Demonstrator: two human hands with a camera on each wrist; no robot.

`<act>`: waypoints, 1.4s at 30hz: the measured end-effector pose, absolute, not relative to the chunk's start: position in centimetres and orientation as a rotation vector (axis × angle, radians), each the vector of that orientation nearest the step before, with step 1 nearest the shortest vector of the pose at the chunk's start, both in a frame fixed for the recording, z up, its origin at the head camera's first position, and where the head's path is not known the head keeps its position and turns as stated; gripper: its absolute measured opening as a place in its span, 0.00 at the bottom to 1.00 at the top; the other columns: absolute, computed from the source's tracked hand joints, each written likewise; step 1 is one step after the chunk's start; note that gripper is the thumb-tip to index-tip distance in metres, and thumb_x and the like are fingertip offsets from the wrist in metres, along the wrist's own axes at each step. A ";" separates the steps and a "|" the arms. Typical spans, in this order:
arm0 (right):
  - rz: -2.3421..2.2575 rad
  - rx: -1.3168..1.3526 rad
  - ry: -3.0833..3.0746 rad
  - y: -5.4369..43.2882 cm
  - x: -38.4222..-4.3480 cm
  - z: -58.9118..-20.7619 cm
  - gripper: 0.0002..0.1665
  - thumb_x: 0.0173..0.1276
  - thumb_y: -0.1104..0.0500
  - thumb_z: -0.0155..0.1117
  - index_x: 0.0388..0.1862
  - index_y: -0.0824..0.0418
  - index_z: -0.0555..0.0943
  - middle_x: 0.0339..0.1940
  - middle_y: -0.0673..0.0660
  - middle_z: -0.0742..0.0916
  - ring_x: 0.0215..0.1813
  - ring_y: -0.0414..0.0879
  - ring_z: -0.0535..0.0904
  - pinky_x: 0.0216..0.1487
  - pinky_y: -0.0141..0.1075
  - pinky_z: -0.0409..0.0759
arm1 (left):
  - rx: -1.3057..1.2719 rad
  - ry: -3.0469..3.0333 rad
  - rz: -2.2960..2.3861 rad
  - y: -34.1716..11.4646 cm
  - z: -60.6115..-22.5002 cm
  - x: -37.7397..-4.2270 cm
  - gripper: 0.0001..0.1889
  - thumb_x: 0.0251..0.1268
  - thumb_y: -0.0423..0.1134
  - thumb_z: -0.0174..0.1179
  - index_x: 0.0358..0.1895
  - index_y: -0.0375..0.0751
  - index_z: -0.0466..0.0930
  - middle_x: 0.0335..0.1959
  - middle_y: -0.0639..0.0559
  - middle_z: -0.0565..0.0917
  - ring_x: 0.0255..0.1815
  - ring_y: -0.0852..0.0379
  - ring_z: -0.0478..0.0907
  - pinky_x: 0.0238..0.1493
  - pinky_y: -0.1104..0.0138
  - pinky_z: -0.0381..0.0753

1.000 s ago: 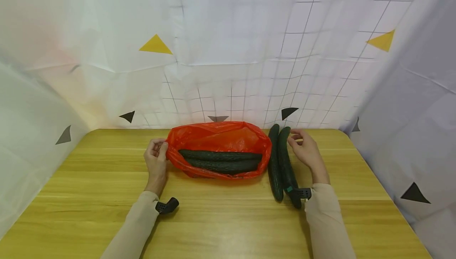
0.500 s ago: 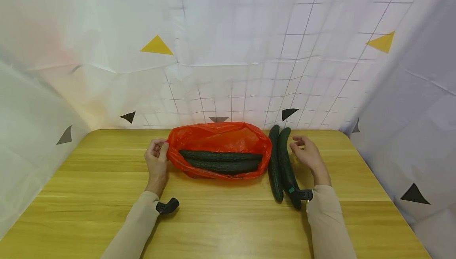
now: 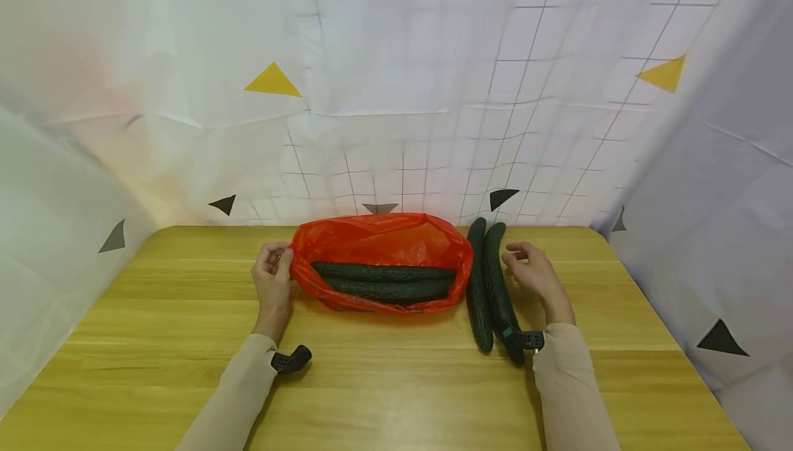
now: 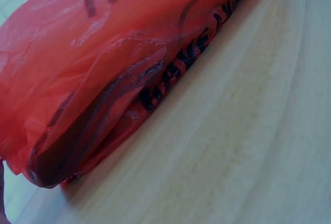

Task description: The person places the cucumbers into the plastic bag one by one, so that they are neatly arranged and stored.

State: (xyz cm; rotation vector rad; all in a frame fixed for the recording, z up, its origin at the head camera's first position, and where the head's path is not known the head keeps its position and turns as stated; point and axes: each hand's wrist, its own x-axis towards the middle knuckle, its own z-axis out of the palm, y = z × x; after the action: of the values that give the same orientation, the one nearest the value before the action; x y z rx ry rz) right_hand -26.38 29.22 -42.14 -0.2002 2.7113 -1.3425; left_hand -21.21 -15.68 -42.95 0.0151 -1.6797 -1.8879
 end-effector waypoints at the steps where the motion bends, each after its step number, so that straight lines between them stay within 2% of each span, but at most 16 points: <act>1: -1.320 -0.194 2.703 29.2 -26.4 -42.1 0.33 0.75 0.51 0.47 0.66 0.75 0.60 0.58 0.78 0.72 0.50 0.62 0.80 0.43 0.35 0.80 | 0.017 -1.680 -1.884 -15.7 -43.0 -21.2 0.10 0.63 0.29 0.57 0.42 0.23 0.75 0.30 0.50 0.79 0.28 0.64 0.75 0.32 0.75 0.75; 8: -1.102 -0.159 2.683 28.5 -26.5 -41.8 0.44 0.71 0.38 0.48 0.68 0.73 0.60 0.60 0.75 0.73 0.54 0.61 0.76 0.54 0.49 0.75 | 0.007 -1.677 -1.881 -15.6 -43.0 -21.2 0.10 0.63 0.29 0.57 0.42 0.22 0.75 0.30 0.47 0.79 0.28 0.63 0.75 0.32 0.75 0.76; 16: -0.952 -0.197 2.701 27.7 -26.2 -41.3 0.49 0.68 0.35 0.50 0.69 0.75 0.58 0.60 0.76 0.73 0.59 0.66 0.71 0.59 0.56 0.69 | 0.019 -1.677 -1.884 -15.6 -42.9 -21.2 0.10 0.63 0.28 0.57 0.43 0.22 0.75 0.30 0.46 0.79 0.28 0.64 0.75 0.31 0.76 0.75; 22: -0.942 -0.204 2.725 27.5 -26.2 -41.3 0.49 0.68 0.37 0.52 0.68 0.77 0.58 0.60 0.78 0.72 0.59 0.67 0.71 0.59 0.56 0.70 | 0.018 -1.670 -1.887 -15.6 -42.9 -21.2 0.10 0.63 0.28 0.56 0.42 0.21 0.75 0.29 0.51 0.79 0.28 0.64 0.75 0.31 0.76 0.75; 29: -0.998 -0.151 2.695 27.6 -26.3 -41.4 0.46 0.68 0.40 0.53 0.67 0.76 0.60 0.60 0.76 0.74 0.57 0.63 0.74 0.58 0.54 0.73 | 0.033 -1.662 -1.896 -15.6 -42.9 -21.1 0.10 0.63 0.28 0.56 0.42 0.22 0.75 0.29 0.50 0.79 0.28 0.64 0.75 0.32 0.76 0.75; 38: -1.065 -0.131 2.737 27.9 -26.5 -42.0 0.41 0.69 0.44 0.52 0.65 0.77 0.64 0.63 0.76 0.72 0.61 0.67 0.70 0.62 0.56 0.68 | -0.014 -1.634 -1.887 -15.7 -43.2 -21.4 0.10 0.62 0.27 0.57 0.41 0.19 0.74 0.27 0.52 0.79 0.26 0.65 0.75 0.30 0.77 0.75; 42: -1.103 -0.130 2.762 28.1 -26.4 -41.6 0.38 0.70 0.45 0.52 0.64 0.77 0.65 0.61 0.76 0.74 0.56 0.63 0.75 0.56 0.51 0.75 | -0.019 -1.633 -1.884 -15.7 -43.2 -21.5 0.10 0.62 0.27 0.57 0.41 0.19 0.74 0.28 0.52 0.79 0.26 0.65 0.75 0.30 0.77 0.75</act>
State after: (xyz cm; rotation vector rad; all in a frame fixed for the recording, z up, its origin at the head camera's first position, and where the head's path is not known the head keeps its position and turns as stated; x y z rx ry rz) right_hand -26.44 28.08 -41.65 -0.1302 2.7620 -1.1029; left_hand -21.45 -15.67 -43.18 -0.0193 -1.6327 -1.8841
